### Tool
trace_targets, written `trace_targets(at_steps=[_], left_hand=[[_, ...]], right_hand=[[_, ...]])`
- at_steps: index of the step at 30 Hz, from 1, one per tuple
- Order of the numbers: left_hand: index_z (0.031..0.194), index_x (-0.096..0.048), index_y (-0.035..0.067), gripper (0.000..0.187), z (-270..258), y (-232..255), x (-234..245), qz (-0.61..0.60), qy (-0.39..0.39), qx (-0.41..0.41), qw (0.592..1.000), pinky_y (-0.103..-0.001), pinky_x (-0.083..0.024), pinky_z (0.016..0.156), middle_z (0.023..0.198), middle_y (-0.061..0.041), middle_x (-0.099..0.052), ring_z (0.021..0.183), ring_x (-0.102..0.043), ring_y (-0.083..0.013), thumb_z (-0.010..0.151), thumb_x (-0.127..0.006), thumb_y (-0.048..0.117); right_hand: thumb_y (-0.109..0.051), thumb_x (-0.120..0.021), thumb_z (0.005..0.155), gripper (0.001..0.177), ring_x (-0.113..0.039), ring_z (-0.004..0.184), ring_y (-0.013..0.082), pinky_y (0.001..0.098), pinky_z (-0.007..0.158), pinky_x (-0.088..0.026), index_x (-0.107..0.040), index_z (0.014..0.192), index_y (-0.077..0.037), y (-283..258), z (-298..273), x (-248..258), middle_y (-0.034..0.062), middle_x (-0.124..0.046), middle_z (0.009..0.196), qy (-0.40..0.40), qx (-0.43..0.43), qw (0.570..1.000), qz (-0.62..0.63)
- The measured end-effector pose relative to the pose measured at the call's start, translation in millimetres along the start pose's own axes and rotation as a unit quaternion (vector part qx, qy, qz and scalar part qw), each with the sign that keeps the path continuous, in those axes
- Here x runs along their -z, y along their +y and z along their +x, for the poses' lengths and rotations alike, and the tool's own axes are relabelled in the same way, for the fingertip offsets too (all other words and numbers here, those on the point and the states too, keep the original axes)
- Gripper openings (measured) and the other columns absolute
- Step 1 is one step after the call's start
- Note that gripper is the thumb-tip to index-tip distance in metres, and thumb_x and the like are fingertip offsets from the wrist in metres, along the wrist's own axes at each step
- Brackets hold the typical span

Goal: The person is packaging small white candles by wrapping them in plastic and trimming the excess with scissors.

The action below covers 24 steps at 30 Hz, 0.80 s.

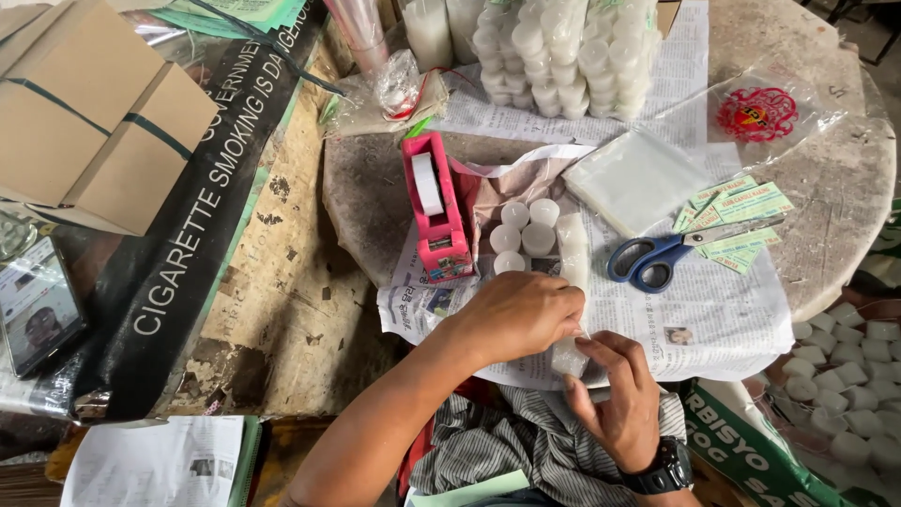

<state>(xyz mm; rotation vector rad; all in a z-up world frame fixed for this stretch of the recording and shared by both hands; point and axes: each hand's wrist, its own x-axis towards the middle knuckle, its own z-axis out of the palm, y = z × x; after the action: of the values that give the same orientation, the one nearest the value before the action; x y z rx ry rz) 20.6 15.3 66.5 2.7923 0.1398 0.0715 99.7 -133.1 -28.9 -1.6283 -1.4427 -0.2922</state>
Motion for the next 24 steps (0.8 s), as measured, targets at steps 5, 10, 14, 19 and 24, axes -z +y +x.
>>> trace_targets(at_steps=[5,10,14,19,24], left_hand=[[0.078,-0.054,0.006,0.017,1.2,4.3,-5.4,0.052,0.015,0.021,0.998,-0.039,-0.047,0.058,0.074,-0.006,-0.06,0.068,-0.059,-0.0248,0.081,-0.058,0.023],[0.086,-0.054,0.006,0.029,5.5,6.8,-1.8,0.088,-0.026,0.078,0.993,-0.04,-0.048,0.063,0.082,-0.01,-0.062,0.076,-0.061,-0.0275,0.08,-0.058,0.034],[0.089,-0.053,0.004,0.039,4.1,5.0,10.2,0.096,-0.039,0.09,0.991,-0.039,-0.049,0.064,0.079,-0.008,-0.061,0.073,-0.06,-0.025,0.079,-0.058,0.042],[0.068,-0.049,0.014,0.028,-8.9,-12.1,7.4,-0.146,-0.015,0.13,0.981,-0.03,-0.035,0.048,0.06,0.002,-0.057,0.054,-0.05,-0.0135,0.075,-0.061,0.039],[0.074,-0.052,0.014,0.025,-14.9,-29.0,-19.1,-0.281,0.024,0.102,0.954,-0.026,-0.034,0.053,0.067,0.006,-0.056,0.06,-0.048,-0.0091,0.073,-0.062,0.037]], right_hand=[[-0.023,-0.053,0.08,0.033,-0.056,0.086,0.0255,0.0299,0.068,-0.049,-0.047,0.104,-0.001,-4.3,4.4,2.1,0.0166,-0.05,0.097,0.01,0.013,1.0,0.006],[-0.024,-0.052,0.079,0.037,-0.055,0.089,0.0299,0.0338,0.07,-0.048,-0.045,0.105,0.002,-2.9,3.4,2.6,0.0197,-0.05,0.097,0.012,0.021,1.0,-0.002],[-0.024,-0.051,0.08,0.037,-0.055,0.084,0.0263,0.03,0.053,-0.05,-0.046,0.108,-0.001,-2.7,4.3,2.6,0.0182,-0.049,0.097,-0.002,0.036,0.999,-0.027],[-0.025,-0.051,0.08,0.035,-0.055,0.088,0.0263,0.0323,0.067,-0.049,-0.049,0.103,0.001,-8.9,5.9,2.7,0.0169,-0.051,0.096,0.015,0.024,0.999,-0.032],[-0.028,-0.05,0.08,0.035,-0.055,0.087,0.0267,0.0326,0.067,-0.049,-0.049,0.102,0.0,-6.9,6.1,2.0,0.0168,-0.052,0.096,0.011,0.018,0.999,-0.029]])
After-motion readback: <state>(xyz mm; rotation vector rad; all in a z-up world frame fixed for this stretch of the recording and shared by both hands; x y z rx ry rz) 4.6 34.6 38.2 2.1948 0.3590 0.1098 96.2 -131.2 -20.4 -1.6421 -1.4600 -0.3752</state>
